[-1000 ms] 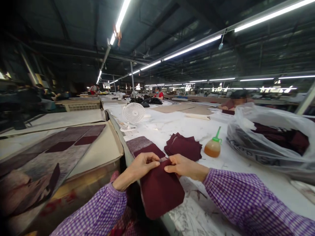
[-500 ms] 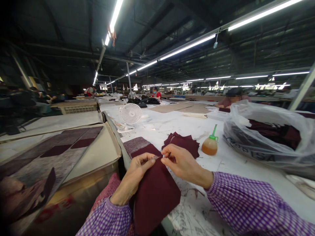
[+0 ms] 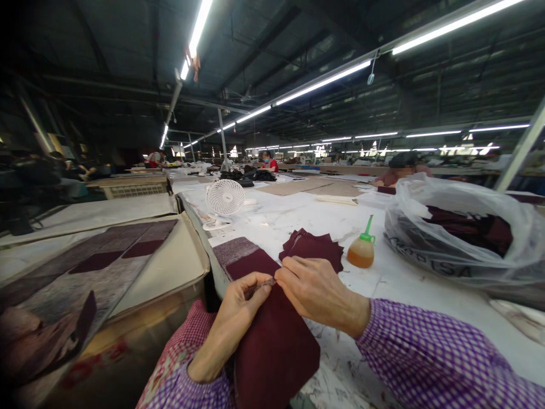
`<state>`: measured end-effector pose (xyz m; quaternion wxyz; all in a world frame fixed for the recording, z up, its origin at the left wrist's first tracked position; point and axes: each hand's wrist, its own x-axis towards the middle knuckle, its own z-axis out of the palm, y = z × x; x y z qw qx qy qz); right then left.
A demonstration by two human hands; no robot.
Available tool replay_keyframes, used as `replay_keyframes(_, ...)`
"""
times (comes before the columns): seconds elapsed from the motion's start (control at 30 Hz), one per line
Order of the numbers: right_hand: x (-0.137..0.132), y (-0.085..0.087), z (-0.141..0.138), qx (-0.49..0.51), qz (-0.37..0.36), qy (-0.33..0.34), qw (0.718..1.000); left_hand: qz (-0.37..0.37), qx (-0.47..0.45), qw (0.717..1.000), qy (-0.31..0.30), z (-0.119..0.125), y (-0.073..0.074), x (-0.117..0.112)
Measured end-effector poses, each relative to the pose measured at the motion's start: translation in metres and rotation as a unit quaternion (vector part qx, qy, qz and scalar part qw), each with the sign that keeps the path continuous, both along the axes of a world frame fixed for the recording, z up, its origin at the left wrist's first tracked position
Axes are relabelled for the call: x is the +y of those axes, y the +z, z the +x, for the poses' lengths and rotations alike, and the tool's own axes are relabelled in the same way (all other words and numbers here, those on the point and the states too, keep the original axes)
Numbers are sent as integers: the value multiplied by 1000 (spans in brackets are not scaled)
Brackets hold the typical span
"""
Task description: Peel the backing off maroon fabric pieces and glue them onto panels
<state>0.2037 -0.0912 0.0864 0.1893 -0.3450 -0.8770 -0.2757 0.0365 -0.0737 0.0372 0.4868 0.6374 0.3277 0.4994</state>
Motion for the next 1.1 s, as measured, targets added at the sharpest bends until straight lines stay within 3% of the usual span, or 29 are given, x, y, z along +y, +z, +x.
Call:
replay_keyframes(0.2,-1,-3,-2,-37,17,1,999,155,147,974,81,-1,0,-6)
replay_keyframes(0.37,1,-9,-4,-5,10,1,1000,195,207,955,86,-2,1,-10)
replay_keyframes(0.47,2,-9,-3,21,-51,9,998,207,226,949,70,-5,-1,-8)
replay_keyframes(0.53,4,-6,-1,66,-138,19,988,220,245,942,63,-7,-3,-7)
replay_keyframes(0.6,7,-3,1,129,-259,28,957,232,265,934,60,-8,-4,-7)
replay_keyframes(0.73,16,-4,5,233,-480,37,845,241,294,924,40,-7,-3,-11)
replay_keyframes(0.87,29,-9,19,299,-599,-3,743,258,321,911,16,-14,-2,-17)
replay_keyframes(0.97,38,-8,34,394,-560,-42,728,212,289,933,15,-26,-3,-16)
replay_keyframes(1.03,40,-6,39,423,-534,-39,731,124,221,967,17,-32,-5,-10)
replay_keyframes(1.1,38,-4,35,396,-548,4,737,18,136,991,1,-32,-6,-2)
